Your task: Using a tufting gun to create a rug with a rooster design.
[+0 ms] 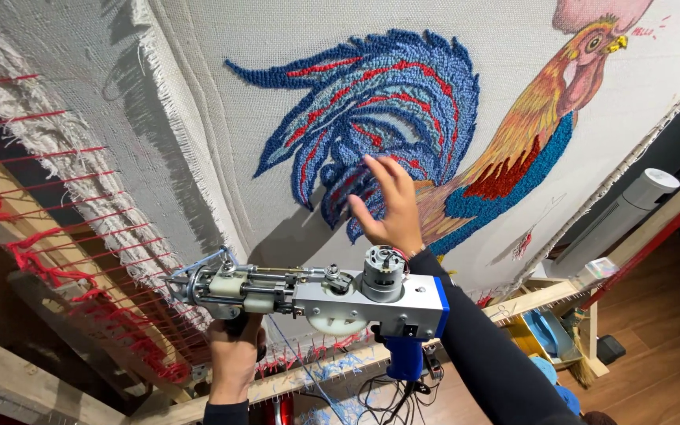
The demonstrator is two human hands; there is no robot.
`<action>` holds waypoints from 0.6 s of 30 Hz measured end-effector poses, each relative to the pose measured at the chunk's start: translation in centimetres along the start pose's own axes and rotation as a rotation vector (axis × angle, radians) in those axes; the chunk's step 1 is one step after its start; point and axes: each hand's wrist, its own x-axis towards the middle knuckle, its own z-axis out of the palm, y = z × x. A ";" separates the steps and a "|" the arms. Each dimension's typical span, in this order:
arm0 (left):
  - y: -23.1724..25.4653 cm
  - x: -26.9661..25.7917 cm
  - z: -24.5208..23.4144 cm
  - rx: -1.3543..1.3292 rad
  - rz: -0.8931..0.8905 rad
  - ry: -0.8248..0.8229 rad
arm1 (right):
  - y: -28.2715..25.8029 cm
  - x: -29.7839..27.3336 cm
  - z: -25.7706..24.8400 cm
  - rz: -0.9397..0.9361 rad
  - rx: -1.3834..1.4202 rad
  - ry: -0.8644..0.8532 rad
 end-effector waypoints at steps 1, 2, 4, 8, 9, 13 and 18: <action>0.1 0.0 0.6 -0.001 0.003 -0.002 | 0.9 -1.4 -0.6 -0.002 -0.002 0.003; 0.1 0.0 1.0 -0.070 0.046 -0.029 | 1.7 -2.8 -1.0 0.274 0.233 -0.032; -0.7 0.3 1.6 -0.138 0.088 -0.054 | 2.8 -5.8 -3.1 0.549 0.470 -0.072; -2.5 1.0 3.3 -0.060 0.004 -0.088 | 1.7 -10.6 -10.1 1.220 1.223 -0.156; -2.4 1.1 3.9 -0.022 0.010 -0.122 | 0.9 -11.5 -12.0 1.352 1.230 -0.100; -1.2 0.8 7.3 -0.182 -0.038 -0.109 | 3.0 -12.0 -12.9 1.478 1.093 0.007; 0.8 -0.5 7.4 -0.145 -0.123 -0.089 | 3.8 -6.9 -8.1 0.730 0.615 -0.263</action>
